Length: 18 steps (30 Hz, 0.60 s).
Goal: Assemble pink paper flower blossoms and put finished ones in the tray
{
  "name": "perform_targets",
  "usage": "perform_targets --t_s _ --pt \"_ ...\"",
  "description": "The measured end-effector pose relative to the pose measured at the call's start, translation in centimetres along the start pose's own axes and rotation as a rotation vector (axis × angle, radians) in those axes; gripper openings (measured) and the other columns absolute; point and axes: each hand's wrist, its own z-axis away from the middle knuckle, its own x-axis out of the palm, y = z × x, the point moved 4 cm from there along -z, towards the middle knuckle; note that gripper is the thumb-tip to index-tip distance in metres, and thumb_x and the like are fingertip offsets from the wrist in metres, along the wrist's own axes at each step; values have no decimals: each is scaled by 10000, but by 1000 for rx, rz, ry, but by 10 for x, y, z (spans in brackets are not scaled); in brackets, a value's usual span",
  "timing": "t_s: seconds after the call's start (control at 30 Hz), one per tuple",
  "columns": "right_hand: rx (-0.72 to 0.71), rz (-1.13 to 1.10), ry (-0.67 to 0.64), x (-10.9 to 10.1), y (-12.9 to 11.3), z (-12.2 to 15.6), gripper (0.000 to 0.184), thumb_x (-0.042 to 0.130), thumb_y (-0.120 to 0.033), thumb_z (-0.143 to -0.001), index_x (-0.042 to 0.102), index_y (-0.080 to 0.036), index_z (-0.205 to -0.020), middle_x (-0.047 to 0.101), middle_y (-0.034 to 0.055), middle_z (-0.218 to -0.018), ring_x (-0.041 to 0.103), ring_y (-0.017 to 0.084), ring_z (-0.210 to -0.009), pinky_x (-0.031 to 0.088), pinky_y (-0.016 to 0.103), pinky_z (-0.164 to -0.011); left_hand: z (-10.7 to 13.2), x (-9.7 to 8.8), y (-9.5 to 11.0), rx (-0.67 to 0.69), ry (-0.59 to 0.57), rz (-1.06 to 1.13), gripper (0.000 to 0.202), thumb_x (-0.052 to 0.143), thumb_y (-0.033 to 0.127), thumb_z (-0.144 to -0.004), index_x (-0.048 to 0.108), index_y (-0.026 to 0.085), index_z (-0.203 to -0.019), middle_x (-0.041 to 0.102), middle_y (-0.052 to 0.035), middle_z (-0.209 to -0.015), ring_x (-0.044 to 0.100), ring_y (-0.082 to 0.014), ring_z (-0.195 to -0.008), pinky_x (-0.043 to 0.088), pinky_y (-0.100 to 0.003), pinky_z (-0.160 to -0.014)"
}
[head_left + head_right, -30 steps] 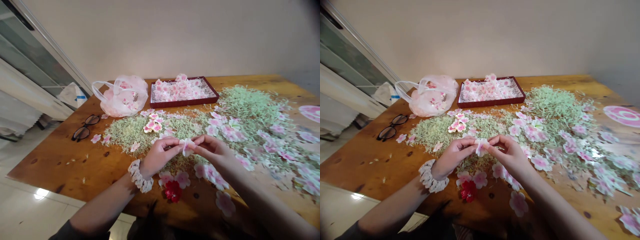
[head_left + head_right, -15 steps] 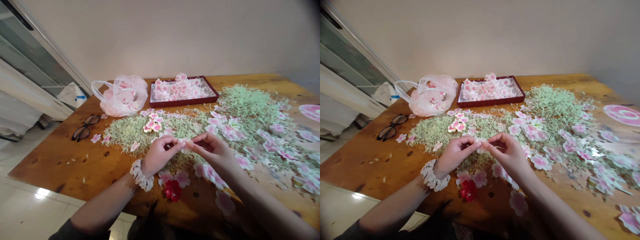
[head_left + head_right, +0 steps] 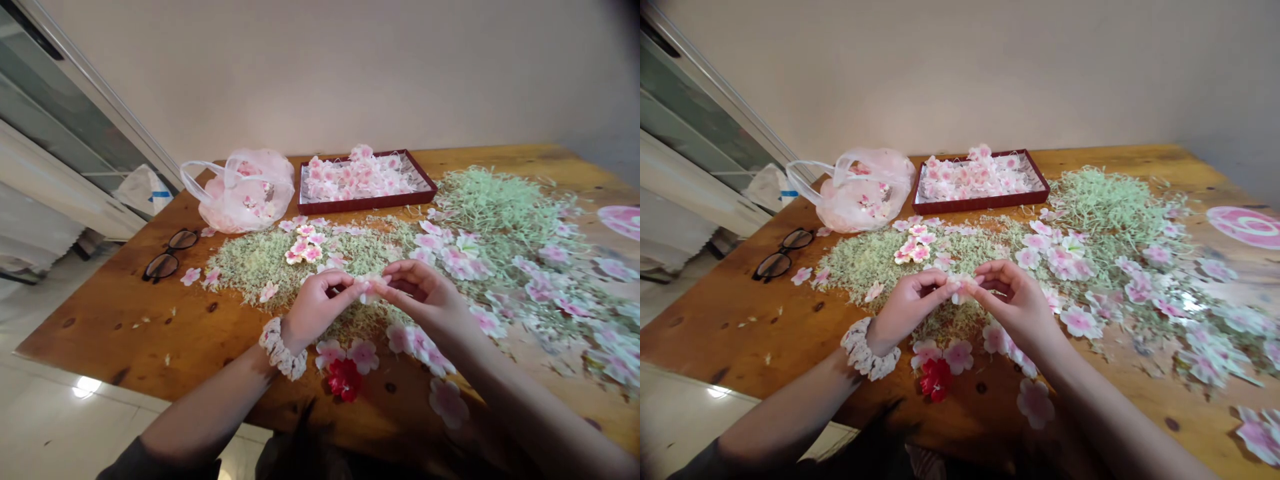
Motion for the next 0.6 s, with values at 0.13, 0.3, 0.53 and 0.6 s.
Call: perform_targets --t_s 0.13,0.3,0.53,0.6 --pt "1 -11 4 0 1 0 309 713 -409 -732 571 -205 -915 649 53 -860 660 184 -823 556 326 -762 1 0 1 -9 13 18 270 580 407 -835 663 163 -756 635 -31 -764 558 -151 -762 425 -271 -736" --pt "2 -49 -6 1 -2 1 301 721 -387 -728 558 -209 -908 649 36 -856 660 173 -811 543 306 -757 2 3 0 -66 -15 81 247 610 383 -814 677 150 -864 657 -45 -845 569 -152 -773 431 -255 -711" --pt "-101 536 -101 -11 -8 -5 199 572 -407 -843 632 -219 -871 664 50 -853 623 194 -748 478 300 -621 1 -2 -3 -75 19 175 227 605 363 -819 640 143 -777 580 -3 -722 494 -113 -673 386 -230 -646" --pt "-235 764 -141 -10 -4 -7 148 599 -353 -829 649 -213 -838 663 60 -849 612 207 -756 462 326 -666 1 -3 -3 -78 21 190 221 607 361 -816 630 146 -771 566 2 -709 482 -111 -663 381 -229 -639"
